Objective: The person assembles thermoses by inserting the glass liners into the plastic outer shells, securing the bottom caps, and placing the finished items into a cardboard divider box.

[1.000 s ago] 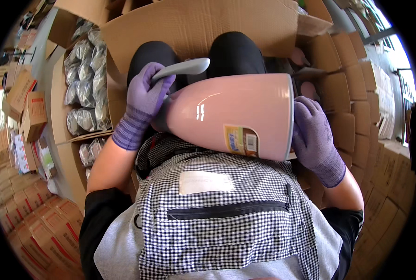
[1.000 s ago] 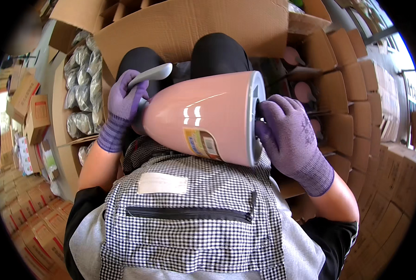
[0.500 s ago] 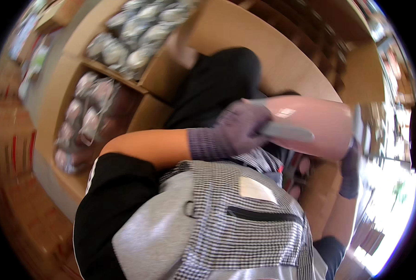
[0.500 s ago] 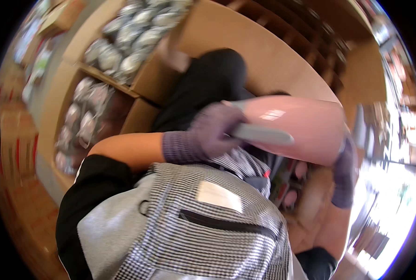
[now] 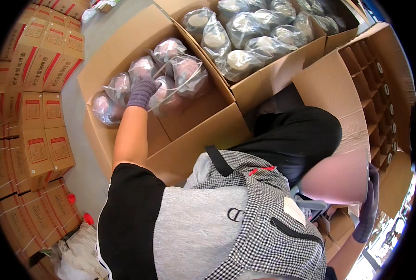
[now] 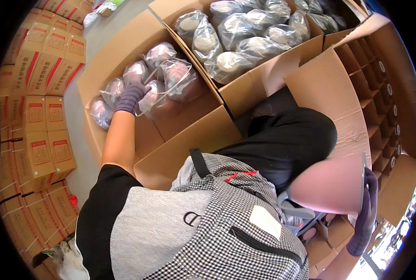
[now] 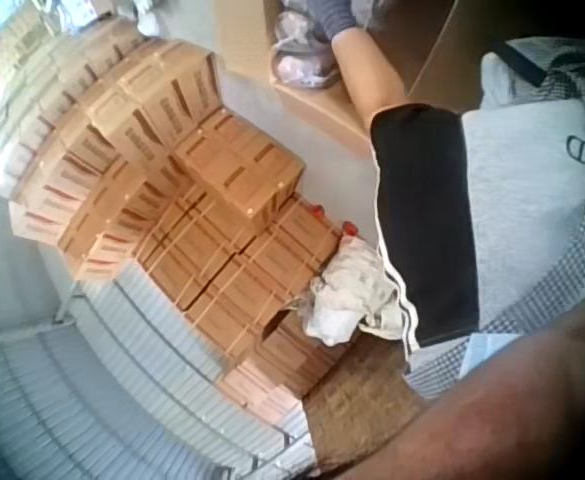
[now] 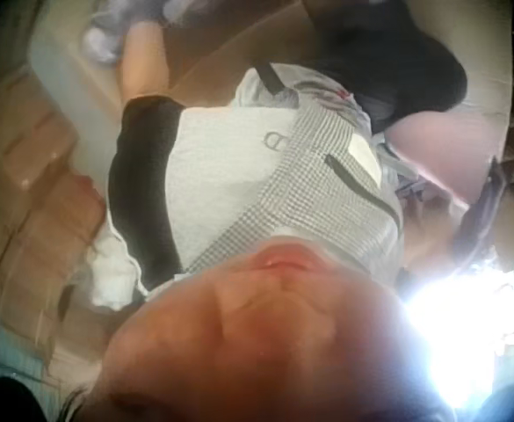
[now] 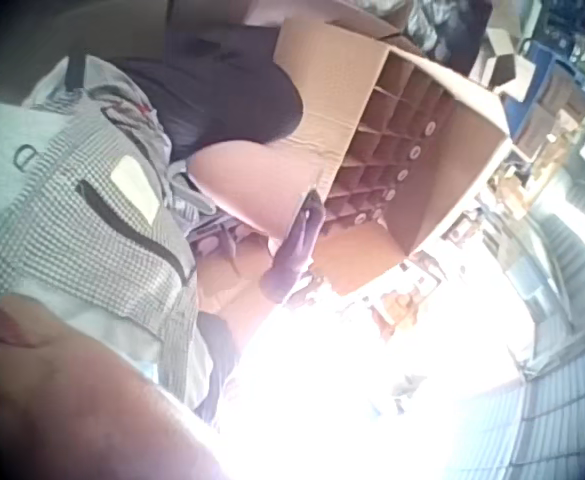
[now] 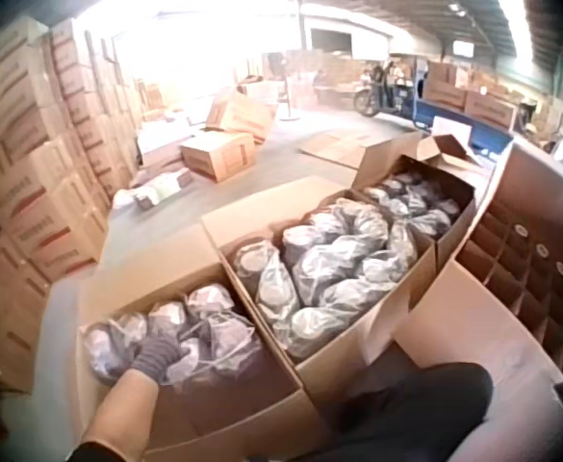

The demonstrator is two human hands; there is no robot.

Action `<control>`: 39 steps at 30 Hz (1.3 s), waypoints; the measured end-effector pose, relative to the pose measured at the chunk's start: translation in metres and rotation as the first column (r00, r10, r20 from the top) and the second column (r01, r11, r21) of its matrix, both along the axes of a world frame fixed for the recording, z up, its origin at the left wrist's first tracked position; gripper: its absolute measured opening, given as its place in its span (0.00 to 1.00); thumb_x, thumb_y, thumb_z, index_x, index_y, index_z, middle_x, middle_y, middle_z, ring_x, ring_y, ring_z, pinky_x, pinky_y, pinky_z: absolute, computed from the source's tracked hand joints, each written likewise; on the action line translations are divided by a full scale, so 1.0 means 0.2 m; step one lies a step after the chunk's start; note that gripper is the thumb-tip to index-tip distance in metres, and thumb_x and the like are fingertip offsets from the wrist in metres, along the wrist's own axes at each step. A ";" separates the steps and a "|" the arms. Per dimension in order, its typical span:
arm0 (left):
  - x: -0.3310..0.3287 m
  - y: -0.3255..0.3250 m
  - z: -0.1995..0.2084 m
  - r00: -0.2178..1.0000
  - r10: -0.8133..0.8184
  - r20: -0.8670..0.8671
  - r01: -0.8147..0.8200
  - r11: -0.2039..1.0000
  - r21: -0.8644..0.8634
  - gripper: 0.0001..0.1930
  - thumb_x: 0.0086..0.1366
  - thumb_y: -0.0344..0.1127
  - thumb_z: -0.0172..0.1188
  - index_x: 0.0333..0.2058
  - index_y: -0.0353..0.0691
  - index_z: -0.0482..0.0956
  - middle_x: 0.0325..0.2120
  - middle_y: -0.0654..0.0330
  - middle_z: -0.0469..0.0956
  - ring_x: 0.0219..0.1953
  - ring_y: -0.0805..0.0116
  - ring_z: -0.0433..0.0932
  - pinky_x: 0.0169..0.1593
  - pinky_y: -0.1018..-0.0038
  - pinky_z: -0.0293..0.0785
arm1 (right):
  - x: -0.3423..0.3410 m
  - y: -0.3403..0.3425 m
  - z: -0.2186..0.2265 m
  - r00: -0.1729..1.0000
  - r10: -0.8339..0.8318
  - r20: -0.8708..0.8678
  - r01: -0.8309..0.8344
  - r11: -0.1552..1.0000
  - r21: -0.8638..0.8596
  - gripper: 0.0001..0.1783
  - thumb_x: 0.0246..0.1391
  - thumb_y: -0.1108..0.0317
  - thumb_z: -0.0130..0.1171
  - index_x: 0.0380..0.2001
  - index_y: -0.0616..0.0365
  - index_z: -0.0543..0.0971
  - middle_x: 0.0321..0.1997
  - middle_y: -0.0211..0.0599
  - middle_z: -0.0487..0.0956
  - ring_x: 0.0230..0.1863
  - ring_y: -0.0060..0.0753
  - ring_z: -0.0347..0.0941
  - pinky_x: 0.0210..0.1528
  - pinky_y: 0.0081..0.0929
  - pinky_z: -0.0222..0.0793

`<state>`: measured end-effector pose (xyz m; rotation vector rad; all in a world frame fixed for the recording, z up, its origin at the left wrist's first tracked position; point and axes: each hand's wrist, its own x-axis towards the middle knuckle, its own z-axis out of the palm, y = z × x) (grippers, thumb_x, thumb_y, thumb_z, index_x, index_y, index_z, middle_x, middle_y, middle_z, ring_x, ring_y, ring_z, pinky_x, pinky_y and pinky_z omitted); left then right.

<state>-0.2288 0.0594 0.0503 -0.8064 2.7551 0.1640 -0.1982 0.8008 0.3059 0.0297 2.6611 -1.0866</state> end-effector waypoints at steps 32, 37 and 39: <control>0.98 -0.60 -0.25 0.893 0.425 0.146 -0.373 0.518 0.770 0.24 0.62 0.44 0.68 0.54 0.41 0.82 0.51 0.51 0.83 0.47 0.54 0.83 0.49 0.66 0.81 | 0.09 0.47 -0.24 0.978 0.132 -0.164 -0.136 0.991 -0.011 0.22 0.75 0.59 0.46 0.69 0.42 0.70 0.74 0.45 0.67 0.71 0.47 0.69 0.70 0.37 0.68; 1.09 -0.52 -0.17 0.702 -0.148 0.696 0.188 0.982 0.019 0.31 0.51 0.48 0.73 0.52 0.37 0.83 0.54 0.43 0.81 0.56 0.49 0.81 0.60 0.62 0.78 | 0.06 0.56 -0.30 0.986 0.116 -0.124 -0.132 0.982 -0.134 0.23 0.75 0.60 0.46 0.69 0.46 0.70 0.73 0.43 0.68 0.72 0.43 0.68 0.72 0.33 0.66; 0.79 -0.33 0.05 0.843 -0.043 0.537 0.090 0.994 -0.062 0.30 0.51 0.48 0.71 0.52 0.38 0.83 0.53 0.41 0.81 0.57 0.48 0.80 0.57 0.60 0.79 | 0.07 0.68 -0.36 0.994 0.040 -0.098 -0.056 0.984 -0.170 0.23 0.75 0.61 0.47 0.69 0.47 0.70 0.73 0.43 0.68 0.71 0.42 0.68 0.72 0.31 0.66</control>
